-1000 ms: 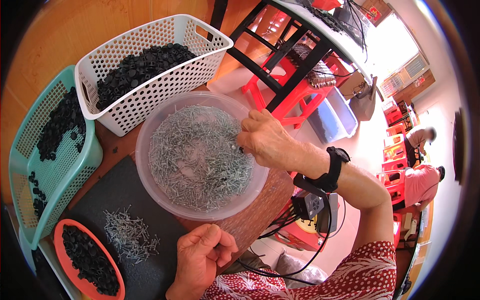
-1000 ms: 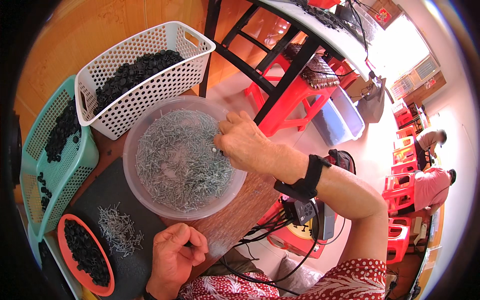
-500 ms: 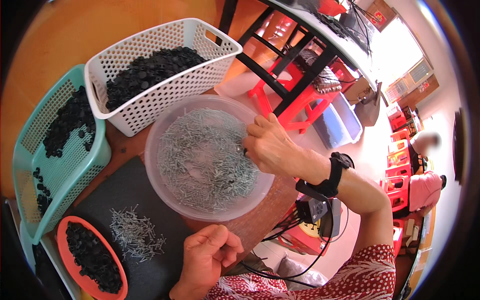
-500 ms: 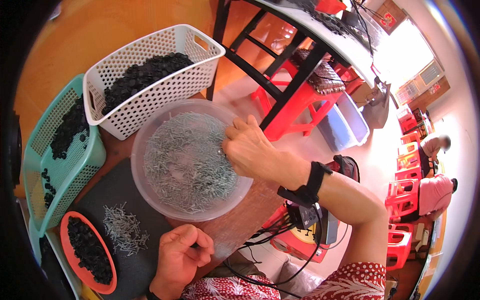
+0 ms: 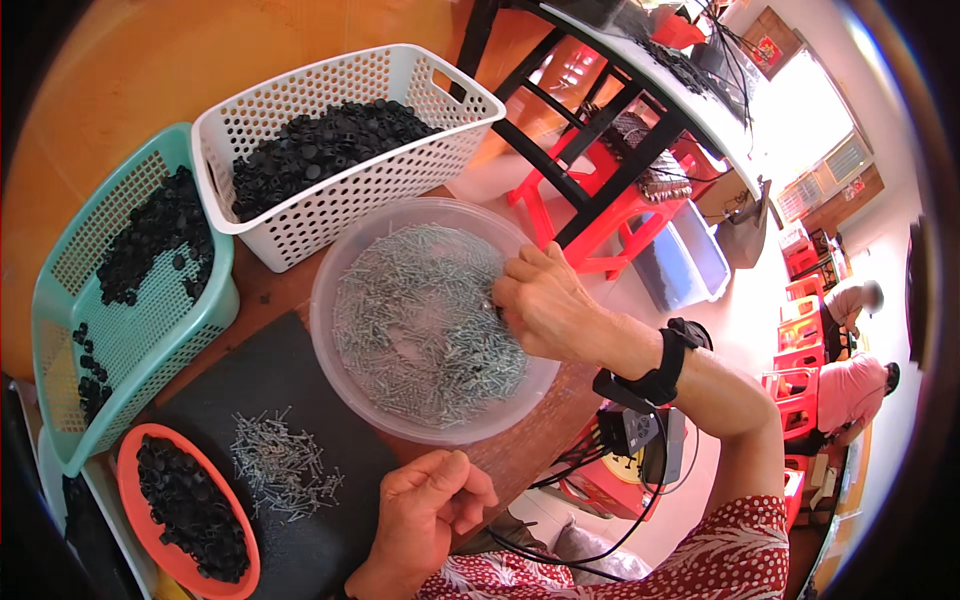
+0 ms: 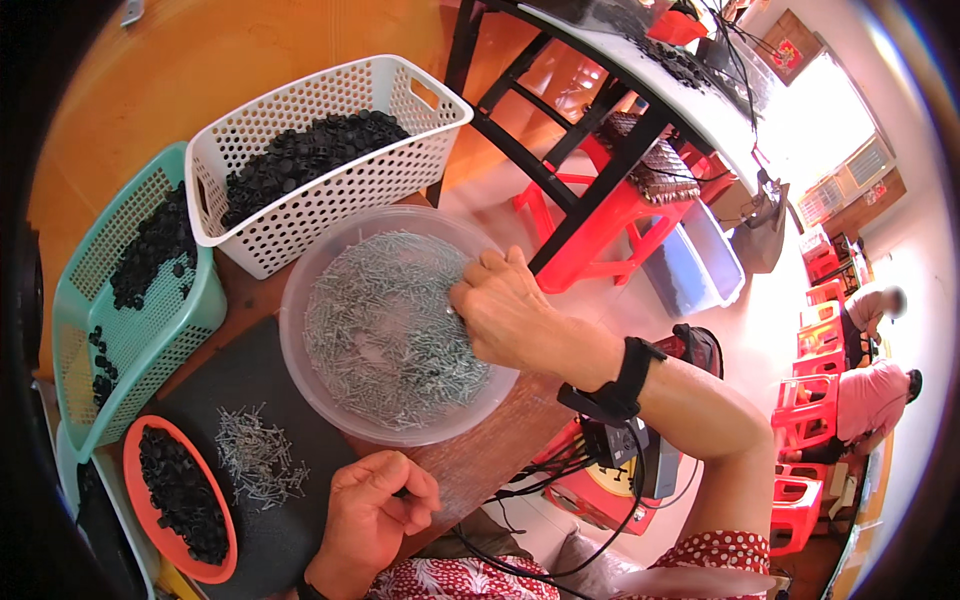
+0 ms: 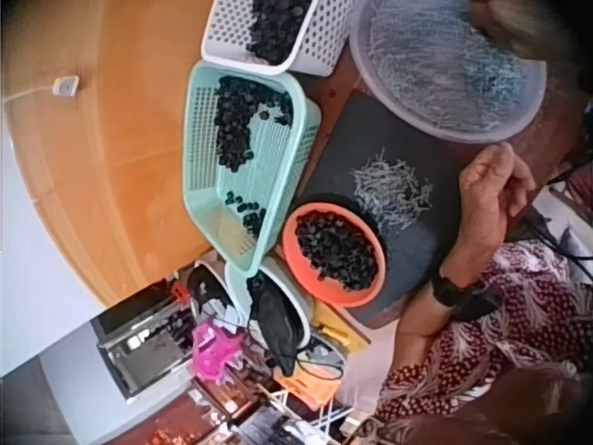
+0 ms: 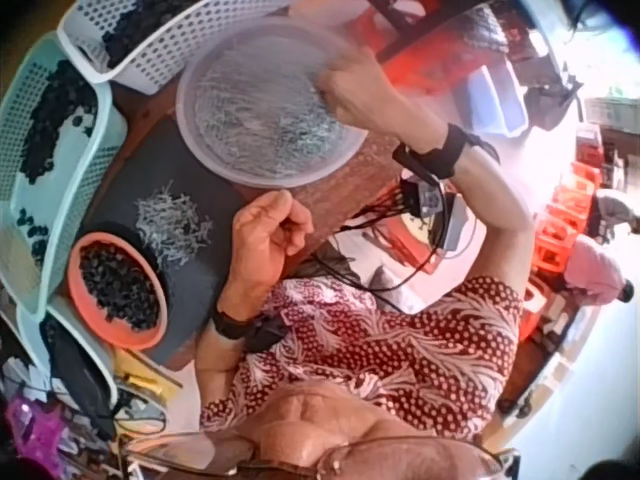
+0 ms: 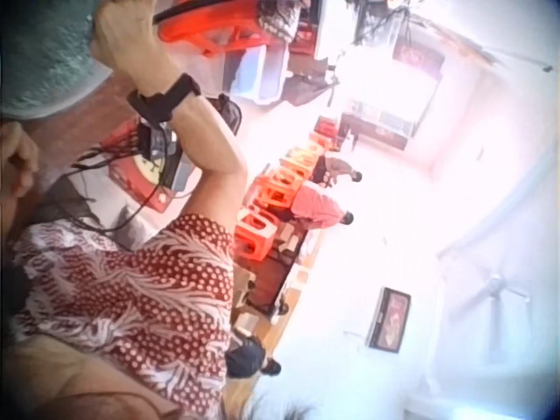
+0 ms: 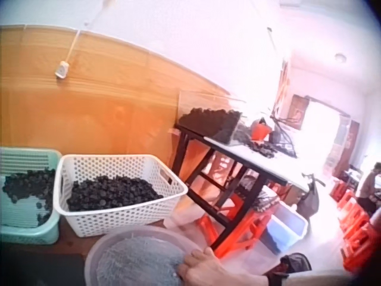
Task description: Assembling black plastic caps with small metal pins by hand on an assembly line.
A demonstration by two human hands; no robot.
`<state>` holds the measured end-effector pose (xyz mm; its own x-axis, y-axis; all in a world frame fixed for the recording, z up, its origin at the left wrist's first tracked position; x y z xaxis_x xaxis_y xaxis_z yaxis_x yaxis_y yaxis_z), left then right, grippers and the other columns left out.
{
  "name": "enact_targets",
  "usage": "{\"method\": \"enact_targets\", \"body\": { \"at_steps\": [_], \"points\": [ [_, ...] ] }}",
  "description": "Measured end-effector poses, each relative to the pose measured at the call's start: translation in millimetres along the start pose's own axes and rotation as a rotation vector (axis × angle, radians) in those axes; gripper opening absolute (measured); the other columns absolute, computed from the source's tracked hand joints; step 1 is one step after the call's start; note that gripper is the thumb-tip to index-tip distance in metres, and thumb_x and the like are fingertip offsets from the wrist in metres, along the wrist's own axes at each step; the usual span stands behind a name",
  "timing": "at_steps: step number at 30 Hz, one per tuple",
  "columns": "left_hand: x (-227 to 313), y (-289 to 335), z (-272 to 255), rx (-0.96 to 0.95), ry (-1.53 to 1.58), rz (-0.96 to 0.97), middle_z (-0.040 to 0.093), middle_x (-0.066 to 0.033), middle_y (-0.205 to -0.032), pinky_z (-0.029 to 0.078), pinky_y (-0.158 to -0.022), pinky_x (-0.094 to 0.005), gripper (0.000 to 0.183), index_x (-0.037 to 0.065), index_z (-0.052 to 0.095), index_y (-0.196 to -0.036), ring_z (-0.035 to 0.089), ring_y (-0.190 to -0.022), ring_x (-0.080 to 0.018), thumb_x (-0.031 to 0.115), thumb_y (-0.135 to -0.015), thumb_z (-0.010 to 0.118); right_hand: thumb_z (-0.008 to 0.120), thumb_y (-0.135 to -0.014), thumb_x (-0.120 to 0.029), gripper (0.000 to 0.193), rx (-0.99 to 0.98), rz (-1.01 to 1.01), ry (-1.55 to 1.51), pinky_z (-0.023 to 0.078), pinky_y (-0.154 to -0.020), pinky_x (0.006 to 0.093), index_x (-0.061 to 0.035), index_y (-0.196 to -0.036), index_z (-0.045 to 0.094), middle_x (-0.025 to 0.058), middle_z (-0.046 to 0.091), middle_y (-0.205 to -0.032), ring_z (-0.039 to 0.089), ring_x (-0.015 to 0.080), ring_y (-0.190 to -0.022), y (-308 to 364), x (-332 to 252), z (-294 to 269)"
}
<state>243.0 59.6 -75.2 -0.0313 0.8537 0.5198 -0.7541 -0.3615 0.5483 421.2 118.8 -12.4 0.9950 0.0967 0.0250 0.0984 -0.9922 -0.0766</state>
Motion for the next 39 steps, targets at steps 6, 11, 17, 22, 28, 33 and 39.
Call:
{"method": "enact_targets", "body": {
  "at_steps": [6,11,17,22,28,33,39],
  "points": [
    [0.9,-2.0,0.9,-0.001,-0.007,0.025,0.061,-0.0165,-0.072,0.041,-0.043,-0.0239,0.034,-0.004,0.058,-0.075,0.052,-0.051,-0.0162,0.026,-0.091,0.054,0.06,-0.058,-0.005,0.009,0.034,0.005,-0.068,0.036,-0.069,0.0392,-0.0042,-0.066,0.059,0.0105,0.056,-0.076,0.05,0.027,-0.08,0.4,1.1,3.8],
    [0.6,-2.5,1.4,-0.01,0.001,0.031,0.06,-0.0168,-0.071,0.041,-0.043,-0.0239,0.034,-0.003,0.058,-0.075,0.052,-0.051,-0.0163,0.026,-0.092,0.054,0.059,-0.057,-0.004,0.01,0.03,0.011,-0.111,0.037,-0.07,0.0406,-0.0035,-0.068,0.057,0.0103,0.056,-0.076,0.05,0.0279,-0.082,0.8,1.5,6.4],
    [0.9,-1.6,1.5,-0.004,0.007,0.035,0.06,-0.017,-0.071,0.041,-0.044,-0.0244,0.034,-0.003,0.057,-0.074,0.051,-0.051,-0.0163,0.025,-0.092,0.054,0.058,-0.057,-0.001,0.013,0.124,0.014,-0.204,0.038,-0.068,0.0407,-0.0045,-0.07,0.055,0.0096,0.055,-0.073,0.05,0.0292,-0.078,6.5,4.7,-3.2],
    [0.8,-1.3,2.7,-0.019,0.017,0.04,0.059,-0.0174,-0.071,0.041,-0.044,-0.0249,0.033,-0.004,0.057,-0.075,0.051,-0.051,-0.017,0.025,-0.091,0.055,0.057,-0.058,0.002,0.016,0.261,0.026,-0.37,0.038,-0.065,0.0406,-0.0058,-0.072,0.054,0.0091,0.053,-0.07,0.05,0.0308,-0.076,16.0,5.3,-24.0],
    [-3.8,0.9,5.2,-0.035,0.111,-0.046,0.06,-0.0112,-0.073,0.039,-0.048,-0.0248,0.036,-0.004,0.058,-0.089,0.05,-0.055,-0.0137,0.031,-0.094,0.049,0.063,-0.057,-0.002,0.023,0.249,-0.108,-0.786,0.036,-0.063,0.0402,-0.0068,-0.077,0.052,0.0098,0.05,-0.078,0.048,0.0303,-0.075,43.8,-72.5,-66.4],
    [-6.0,0.4,7.5,0.01,0.233,-0.074,0.058,-0.0114,-0.07,0.038,-0.048,-0.0248,0.036,-0.003,0.057,-0.093,0.05,-0.054,-0.0154,0.032,-0.095,0.047,0.064,-0.056,-0.012,0.023,0.12,-0.261,-0.636,0.035,-0.063,0.0387,-0.0069,-0.075,0.052,0.0079,0.048,-0.079,0.045,0.027,-0.076,52.5,-117.6,-68.5],
    [-10.8,0.7,5.7,-0.04,0.129,-0.114,0.053,-0.0104,-0.065,0.032,-0.043,-0.0253,0.032,-0.001,0.055,-0.087,0.045,-0.05,-0.0149,0.029,-0.095,0.048,0.062,-0.062,-0.007,0.016,0.2,-0.218,-0.544,0.041,-0.064,0.0365,-0.0027,-0.076,0.057,0.0072,0.052,-0.076,0.05,0.0257,-0.073,32.6,-73.6,-64.3]
  ]
}}
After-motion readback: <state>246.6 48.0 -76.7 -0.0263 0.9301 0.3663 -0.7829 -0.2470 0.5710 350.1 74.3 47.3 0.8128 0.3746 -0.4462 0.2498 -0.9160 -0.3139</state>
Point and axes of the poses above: each hand's wrist, its own y-axis away from the middle knuckle, its own z-axis out of the palm, x = y × z, the point moved 9 cm from there along -y, towards the middle knuckle
